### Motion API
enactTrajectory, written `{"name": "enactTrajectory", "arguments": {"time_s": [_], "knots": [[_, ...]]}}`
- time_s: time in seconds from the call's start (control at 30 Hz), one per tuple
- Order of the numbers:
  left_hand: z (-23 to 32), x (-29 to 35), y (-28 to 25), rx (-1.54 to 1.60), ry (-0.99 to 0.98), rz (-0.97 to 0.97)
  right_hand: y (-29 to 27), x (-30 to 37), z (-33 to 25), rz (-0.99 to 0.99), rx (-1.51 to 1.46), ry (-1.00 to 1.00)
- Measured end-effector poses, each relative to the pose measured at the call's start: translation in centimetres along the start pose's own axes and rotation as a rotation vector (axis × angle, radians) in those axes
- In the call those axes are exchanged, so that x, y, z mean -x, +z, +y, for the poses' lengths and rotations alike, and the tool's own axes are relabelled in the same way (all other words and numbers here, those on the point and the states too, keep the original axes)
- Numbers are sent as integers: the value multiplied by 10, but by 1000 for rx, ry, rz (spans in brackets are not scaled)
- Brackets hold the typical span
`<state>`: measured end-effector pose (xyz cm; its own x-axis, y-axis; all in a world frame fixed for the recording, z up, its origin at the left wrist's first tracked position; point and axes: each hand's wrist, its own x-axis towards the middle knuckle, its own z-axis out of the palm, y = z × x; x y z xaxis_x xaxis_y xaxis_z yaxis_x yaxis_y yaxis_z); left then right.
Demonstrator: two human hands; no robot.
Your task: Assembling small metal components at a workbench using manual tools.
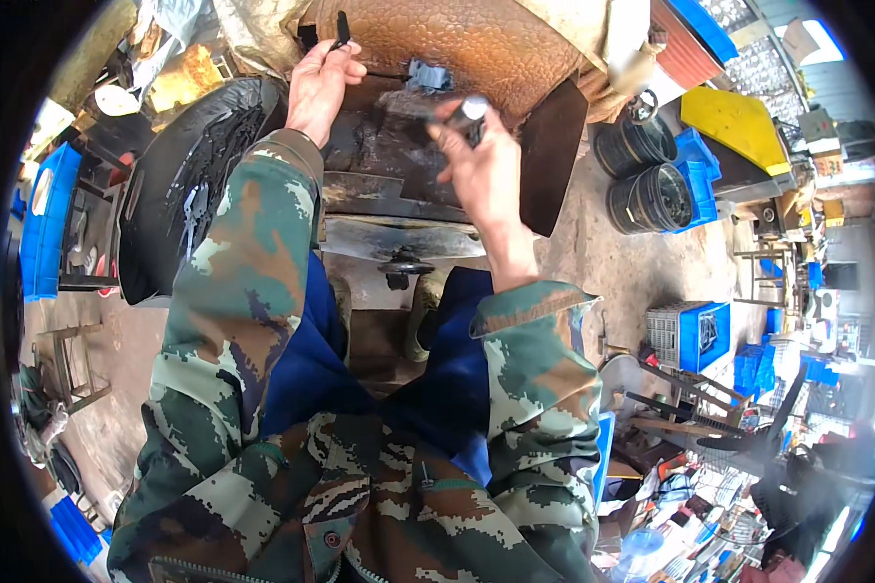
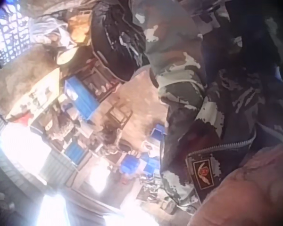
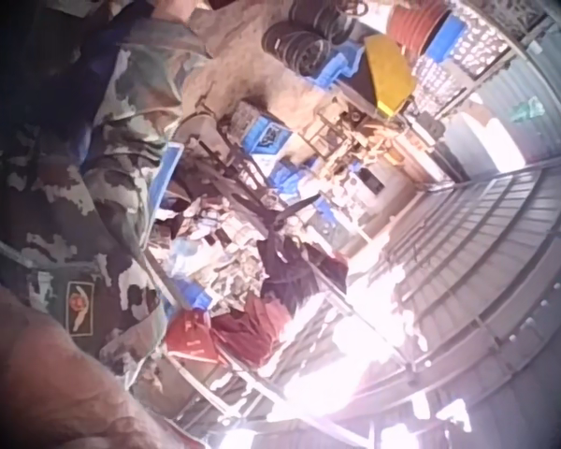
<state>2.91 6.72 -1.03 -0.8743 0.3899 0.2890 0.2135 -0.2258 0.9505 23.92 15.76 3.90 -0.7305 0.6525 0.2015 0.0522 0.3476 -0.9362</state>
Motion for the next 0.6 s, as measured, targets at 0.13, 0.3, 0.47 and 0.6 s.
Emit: {"name": "enactTrajectory", "arguments": {"time_s": [0.13,0.3,0.47,0.6], "knots": [[12,6,4,-40,-73,-4,11,-48,2,88,-86,-1],[24,13,10,-144,-161,-30,18,-101,3,111,-53,74],[37,15,17,-98,-281,-77,23,-127,14,145,-52,79],[29,7,21,21,-289,-105,25,-134,14,194,43,109]]}}
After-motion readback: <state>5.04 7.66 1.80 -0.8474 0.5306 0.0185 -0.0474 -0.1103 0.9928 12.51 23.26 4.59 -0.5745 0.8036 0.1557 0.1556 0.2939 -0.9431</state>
